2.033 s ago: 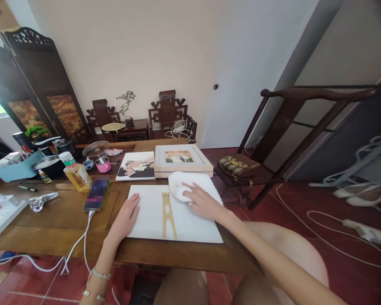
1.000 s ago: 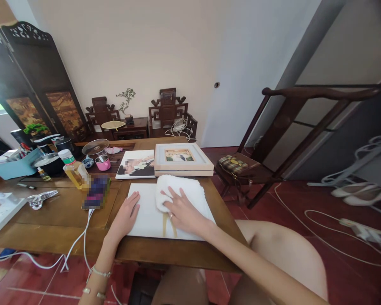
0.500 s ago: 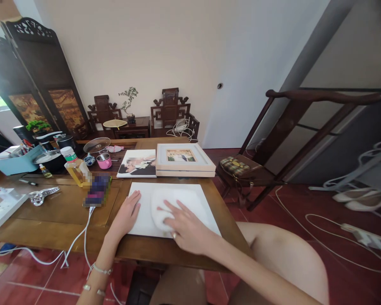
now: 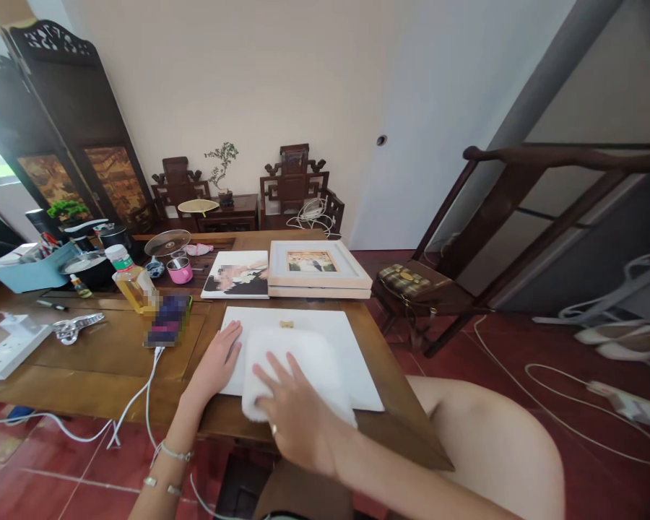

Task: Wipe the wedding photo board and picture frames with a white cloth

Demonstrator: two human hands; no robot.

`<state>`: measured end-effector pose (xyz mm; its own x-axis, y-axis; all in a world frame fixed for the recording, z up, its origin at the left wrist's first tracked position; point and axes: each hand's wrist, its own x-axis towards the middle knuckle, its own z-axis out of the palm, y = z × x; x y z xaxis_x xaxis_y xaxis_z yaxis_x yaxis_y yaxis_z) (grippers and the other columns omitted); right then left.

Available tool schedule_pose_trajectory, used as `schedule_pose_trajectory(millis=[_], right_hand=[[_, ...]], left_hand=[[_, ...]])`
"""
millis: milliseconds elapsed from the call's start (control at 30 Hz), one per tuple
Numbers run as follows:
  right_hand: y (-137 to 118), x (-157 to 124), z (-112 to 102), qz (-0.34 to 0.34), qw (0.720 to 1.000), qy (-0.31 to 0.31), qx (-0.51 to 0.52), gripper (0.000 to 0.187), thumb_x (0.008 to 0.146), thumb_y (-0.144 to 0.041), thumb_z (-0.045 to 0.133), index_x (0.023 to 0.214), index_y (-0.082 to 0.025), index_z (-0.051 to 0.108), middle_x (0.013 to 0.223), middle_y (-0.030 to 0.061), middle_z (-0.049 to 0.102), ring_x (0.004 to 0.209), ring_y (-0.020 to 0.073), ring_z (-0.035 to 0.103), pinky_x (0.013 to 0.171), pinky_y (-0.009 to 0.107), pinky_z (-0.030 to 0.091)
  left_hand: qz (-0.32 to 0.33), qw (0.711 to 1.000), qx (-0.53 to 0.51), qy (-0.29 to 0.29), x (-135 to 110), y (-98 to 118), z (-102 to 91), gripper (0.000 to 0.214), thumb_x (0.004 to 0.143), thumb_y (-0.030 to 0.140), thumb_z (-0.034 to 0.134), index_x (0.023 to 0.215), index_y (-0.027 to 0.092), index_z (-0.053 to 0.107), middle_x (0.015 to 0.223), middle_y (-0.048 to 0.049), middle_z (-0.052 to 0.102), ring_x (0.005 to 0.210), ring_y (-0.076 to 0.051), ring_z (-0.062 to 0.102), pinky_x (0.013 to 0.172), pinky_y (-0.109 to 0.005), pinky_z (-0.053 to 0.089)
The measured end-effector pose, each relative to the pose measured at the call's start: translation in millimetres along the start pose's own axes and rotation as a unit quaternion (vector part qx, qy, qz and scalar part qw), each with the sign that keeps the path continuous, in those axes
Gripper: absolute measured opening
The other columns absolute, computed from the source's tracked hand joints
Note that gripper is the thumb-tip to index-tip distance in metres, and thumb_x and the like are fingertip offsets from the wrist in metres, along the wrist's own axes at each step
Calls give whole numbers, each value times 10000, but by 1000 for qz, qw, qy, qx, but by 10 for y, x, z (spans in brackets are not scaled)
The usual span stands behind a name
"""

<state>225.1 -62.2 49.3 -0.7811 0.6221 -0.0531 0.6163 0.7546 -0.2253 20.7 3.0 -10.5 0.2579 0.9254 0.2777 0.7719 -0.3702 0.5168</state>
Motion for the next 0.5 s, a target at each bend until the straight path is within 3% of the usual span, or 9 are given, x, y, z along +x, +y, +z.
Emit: schedule_pose_trajectory(millis=[67,167,267,367,500], right_hand=[[-118,-119,-13,-31,999,-21,17,352,763,-213,542,1095,-169,653,1468,154,357,1376,406,169,1075,649,112],[-43,-93,-21,-39,998,-3,40,353,774,-205,516,1102,-178,642,1449,119,404,1378,360,204,1095,602,130],[245,152,-14,9,999,44,25,366,771,-169,494,1111,-184,631,1427,95,444,1374,324,239,1103,558,156],[512,472,-12,64,994,89,-17,395,789,-145,467,1160,-152,602,1437,130,422,1369,350,234,1087,579,159],[563,738,2,89,989,114,-29,406,815,-153,443,1196,-103,573,1437,203,390,1363,399,207,1045,655,121]], left_hand=[[2,1000,4,-5,1,-2,-1,440,933,277,338,1318,125,486,1428,-122,441,1369,-220,337,1145,-452,253],[3,1000,9,-10,4,-12,-1,448,932,259,315,1320,107,479,1430,-133,435,1369,-221,336,1143,-462,250],[1,1000,5,-5,3,-21,4,436,932,267,332,1314,129,489,1422,-128,448,1359,-221,356,1137,-471,257],[-2,1000,-9,3,-1,-19,12,424,931,300,363,1306,160,501,1418,-111,457,1356,-221,362,1136,-467,260],[-25,998,-57,14,5,15,-16,458,943,367,340,1325,160,484,1426,-95,450,1361,-211,353,1148,-434,239]])
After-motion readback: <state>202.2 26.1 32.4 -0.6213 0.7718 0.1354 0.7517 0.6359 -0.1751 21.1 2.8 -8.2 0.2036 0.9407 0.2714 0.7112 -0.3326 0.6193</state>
